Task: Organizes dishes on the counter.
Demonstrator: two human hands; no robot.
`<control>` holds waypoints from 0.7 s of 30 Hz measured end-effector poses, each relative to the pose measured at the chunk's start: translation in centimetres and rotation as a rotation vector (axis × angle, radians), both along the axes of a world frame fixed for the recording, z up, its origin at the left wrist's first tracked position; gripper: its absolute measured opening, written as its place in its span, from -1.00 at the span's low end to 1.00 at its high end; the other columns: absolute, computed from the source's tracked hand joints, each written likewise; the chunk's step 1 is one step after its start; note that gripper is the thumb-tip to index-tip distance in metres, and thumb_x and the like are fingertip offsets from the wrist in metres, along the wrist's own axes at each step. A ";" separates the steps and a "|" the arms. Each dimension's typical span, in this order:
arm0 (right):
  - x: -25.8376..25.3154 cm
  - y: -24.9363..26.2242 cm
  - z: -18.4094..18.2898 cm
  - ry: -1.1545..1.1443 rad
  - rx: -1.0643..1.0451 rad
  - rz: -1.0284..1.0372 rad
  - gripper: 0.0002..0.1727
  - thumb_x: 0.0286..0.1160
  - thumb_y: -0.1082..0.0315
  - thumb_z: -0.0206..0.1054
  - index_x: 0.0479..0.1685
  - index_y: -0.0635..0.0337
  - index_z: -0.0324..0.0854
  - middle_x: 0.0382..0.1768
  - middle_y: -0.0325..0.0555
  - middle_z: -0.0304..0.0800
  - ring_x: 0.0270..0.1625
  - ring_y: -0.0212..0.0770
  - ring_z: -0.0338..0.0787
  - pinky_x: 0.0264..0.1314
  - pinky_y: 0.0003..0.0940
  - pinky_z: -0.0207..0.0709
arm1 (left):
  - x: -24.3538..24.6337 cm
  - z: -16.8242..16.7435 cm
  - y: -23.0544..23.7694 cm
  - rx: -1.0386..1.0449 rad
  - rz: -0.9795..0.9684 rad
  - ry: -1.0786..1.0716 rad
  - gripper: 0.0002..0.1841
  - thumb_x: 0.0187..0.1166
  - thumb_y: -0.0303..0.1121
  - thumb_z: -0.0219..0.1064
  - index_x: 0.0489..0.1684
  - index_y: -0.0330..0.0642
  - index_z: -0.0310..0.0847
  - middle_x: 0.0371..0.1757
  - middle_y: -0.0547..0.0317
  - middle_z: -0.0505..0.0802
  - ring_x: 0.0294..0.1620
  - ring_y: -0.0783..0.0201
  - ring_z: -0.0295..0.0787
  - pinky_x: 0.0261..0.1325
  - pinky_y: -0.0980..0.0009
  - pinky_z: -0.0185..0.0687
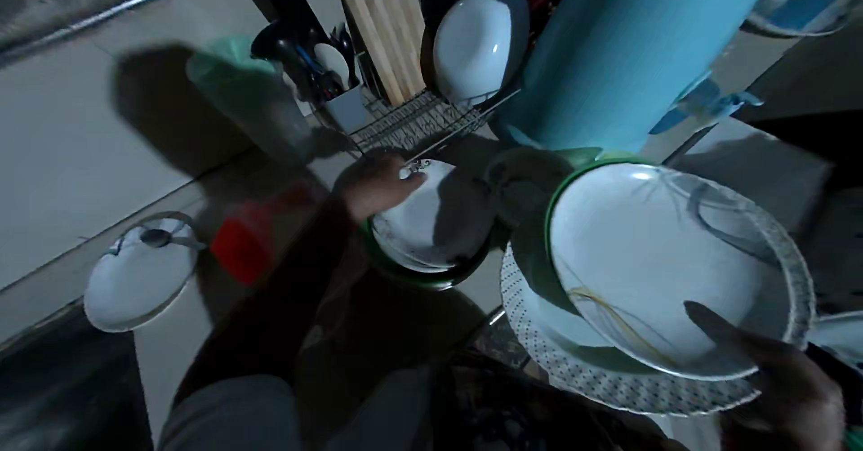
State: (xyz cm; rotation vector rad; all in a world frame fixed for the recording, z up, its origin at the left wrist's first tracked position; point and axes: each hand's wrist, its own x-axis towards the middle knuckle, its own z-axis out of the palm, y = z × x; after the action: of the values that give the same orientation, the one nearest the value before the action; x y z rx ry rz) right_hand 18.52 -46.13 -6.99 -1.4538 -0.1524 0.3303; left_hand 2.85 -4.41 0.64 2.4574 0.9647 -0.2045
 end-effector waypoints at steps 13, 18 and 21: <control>-4.7 -3.4 -3.2 0.113 -0.130 -0.222 -0.70 0.59 0.51 -0.16 0.00 0.05 0.48 -0.34 -0.60 0.78 -0.23 -0.67 0.79 -0.07 -0.61 0.74 | -0.8 -7.6 5.8 -0.484 0.261 -0.012 -0.23 0.68 -0.02 0.34 0.74 -0.34 0.18 0.67 -0.32 0.43 0.68 -0.20 0.33 0.65 -0.22 0.23; -3.9 -4.5 -4.2 0.145 -0.083 -0.139 -0.66 0.48 0.51 -0.13 -0.04 0.03 0.55 -0.33 -0.57 0.86 -0.22 -0.63 0.84 -0.08 -0.59 0.77 | 0.7 -6.0 5.2 -0.242 0.246 0.189 -0.19 0.65 0.05 0.35 0.64 -0.49 0.26 0.55 -0.50 0.51 0.60 -0.37 0.39 0.58 -0.36 0.22; -3.2 -4.6 -4.7 0.182 -0.056 -0.117 -0.66 0.44 0.51 -0.10 -0.06 0.02 0.56 -0.36 -0.55 0.87 -0.25 -0.63 0.84 -0.14 -0.59 0.78 | 2.7 -2.1 1.2 0.108 0.053 0.312 -0.38 0.74 0.04 0.22 0.10 -0.57 0.63 0.17 -0.56 0.71 0.32 -0.45 0.62 0.32 -0.44 0.40</control>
State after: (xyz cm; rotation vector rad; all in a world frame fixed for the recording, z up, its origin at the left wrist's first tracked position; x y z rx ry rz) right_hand 15.30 -50.73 -11.69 -1.4734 0.0892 0.3713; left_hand 5.52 -3.22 -1.48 2.5416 1.1961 -0.5444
